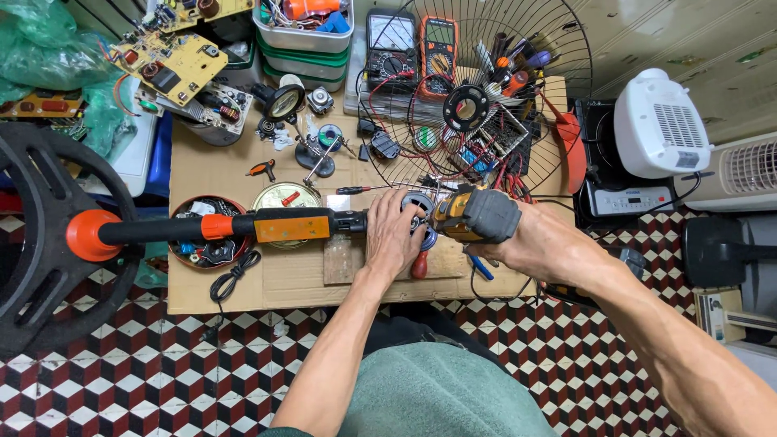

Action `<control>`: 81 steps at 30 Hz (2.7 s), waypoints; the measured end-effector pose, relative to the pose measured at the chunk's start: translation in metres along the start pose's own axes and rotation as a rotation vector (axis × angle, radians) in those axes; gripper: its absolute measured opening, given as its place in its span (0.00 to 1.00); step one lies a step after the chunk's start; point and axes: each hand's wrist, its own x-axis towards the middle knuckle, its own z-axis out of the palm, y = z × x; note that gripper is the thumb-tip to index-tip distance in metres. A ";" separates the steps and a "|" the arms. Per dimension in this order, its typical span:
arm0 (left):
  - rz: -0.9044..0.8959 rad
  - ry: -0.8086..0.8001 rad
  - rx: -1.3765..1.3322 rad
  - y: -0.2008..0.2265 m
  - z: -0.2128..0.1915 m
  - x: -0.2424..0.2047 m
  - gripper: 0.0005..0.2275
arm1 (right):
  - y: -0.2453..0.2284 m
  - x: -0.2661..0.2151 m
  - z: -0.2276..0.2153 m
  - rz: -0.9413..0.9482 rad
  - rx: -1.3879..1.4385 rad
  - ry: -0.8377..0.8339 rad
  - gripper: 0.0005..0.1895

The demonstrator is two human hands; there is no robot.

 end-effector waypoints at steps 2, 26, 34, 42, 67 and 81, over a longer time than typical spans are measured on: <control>0.002 -0.002 -0.001 0.001 0.000 0.000 0.14 | 0.004 0.000 0.003 -0.006 0.008 0.006 0.25; -0.114 0.165 -0.061 0.004 -0.026 0.001 0.07 | 0.062 -0.043 0.050 0.233 0.715 0.378 0.19; -0.546 0.112 0.213 -0.123 -0.105 0.016 0.08 | 0.079 -0.049 0.075 0.346 0.851 0.424 0.15; -0.355 0.085 0.126 -0.104 -0.099 0.000 0.15 | 0.066 -0.059 0.083 0.330 0.807 0.348 0.14; -0.048 -0.184 0.042 -0.033 -0.021 -0.008 0.57 | 0.036 -0.041 0.074 0.088 0.597 0.253 0.23; -0.070 -0.217 0.044 -0.029 -0.024 -0.007 0.58 | 0.038 -0.037 0.075 0.150 0.522 0.205 0.26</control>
